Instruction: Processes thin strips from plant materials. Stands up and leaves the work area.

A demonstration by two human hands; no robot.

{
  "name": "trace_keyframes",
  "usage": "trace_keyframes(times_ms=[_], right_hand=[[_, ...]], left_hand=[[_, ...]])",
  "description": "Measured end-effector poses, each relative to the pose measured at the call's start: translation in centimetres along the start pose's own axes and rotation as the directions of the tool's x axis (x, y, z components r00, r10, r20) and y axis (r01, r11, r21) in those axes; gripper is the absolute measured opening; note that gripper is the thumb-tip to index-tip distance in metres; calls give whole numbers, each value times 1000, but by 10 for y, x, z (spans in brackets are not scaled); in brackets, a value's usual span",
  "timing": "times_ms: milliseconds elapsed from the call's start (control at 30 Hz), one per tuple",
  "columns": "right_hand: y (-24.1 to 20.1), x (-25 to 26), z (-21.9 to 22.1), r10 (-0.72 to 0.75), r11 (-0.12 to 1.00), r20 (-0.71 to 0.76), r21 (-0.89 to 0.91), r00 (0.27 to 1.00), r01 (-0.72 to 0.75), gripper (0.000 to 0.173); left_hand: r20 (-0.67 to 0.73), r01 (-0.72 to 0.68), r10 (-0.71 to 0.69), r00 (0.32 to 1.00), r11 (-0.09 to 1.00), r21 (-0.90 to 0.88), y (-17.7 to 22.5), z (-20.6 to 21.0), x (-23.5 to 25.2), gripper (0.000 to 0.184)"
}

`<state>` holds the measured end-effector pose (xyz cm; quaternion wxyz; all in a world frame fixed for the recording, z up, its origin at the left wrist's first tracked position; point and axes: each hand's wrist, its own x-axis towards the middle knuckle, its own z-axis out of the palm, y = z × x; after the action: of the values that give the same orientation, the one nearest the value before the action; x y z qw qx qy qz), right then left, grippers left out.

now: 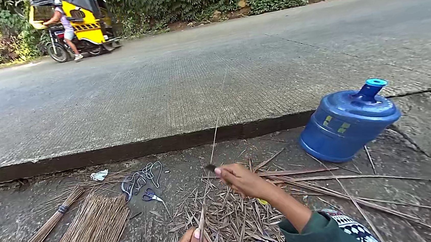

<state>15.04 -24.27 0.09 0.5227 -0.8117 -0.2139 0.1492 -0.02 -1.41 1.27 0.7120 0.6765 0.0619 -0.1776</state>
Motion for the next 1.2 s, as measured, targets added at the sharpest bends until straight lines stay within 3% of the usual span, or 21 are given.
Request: trace_keyframes(times_ms=[67,133,233,400,433,533,600,733,833,933,1000,1067,1200], right_hand=[[-1,1,-7,33,997,-204,71,978,-18,49],[0,0,-18,80,990,-314,132,946,-40,47],[0,-5,-26,120,990,-194,95,974,-103,48],[-2,-3,6,67,997,22,-49,997,-66,51],[-3,-2,9,46,998,-12,-43,999,-46,51],[-2,1,-2,34,999,-306,46,951,-21,51],[4,3,-11,52,997,-378,68,924,-28,49],[0,-5,15,19,1000,-92,-13,996,-20,51],[-6,-10,54,-43,998,101,-29,994,47,53],[-8,-8,62,-85,995,107,65,991,78,52],[-7,-5,51,-76,992,-6,104,997,76,51],[-4,-4,39,-63,997,-75,31,995,65,52],[-1,-10,39,-92,981,102,-164,991,108,55]], left_hand=[[-23,-91,102,995,956,278,-1,-2,0,28],[-22,-142,176,984,859,491,-2,-2,-1,27],[-39,-162,231,972,783,600,-2,0,-2,28],[-77,-139,229,970,790,597,-4,-4,1,28],[-78,-138,231,970,784,605,-4,-5,1,28],[-63,-147,238,969,766,625,-2,-4,0,28],[-49,-168,249,967,775,610,-2,-2,0,27],[-75,-155,242,967,798,582,-3,-2,3,28],[-116,-112,218,969,806,582,-5,-7,5,27],[-126,-98,186,974,856,507,-2,-9,5,27],[-96,-115,159,983,927,357,1,-7,6,28],[-54,-97,110,992,972,212,4,-4,6,32],[-60,-74,86,995,982,171,2,-7,7,33]])
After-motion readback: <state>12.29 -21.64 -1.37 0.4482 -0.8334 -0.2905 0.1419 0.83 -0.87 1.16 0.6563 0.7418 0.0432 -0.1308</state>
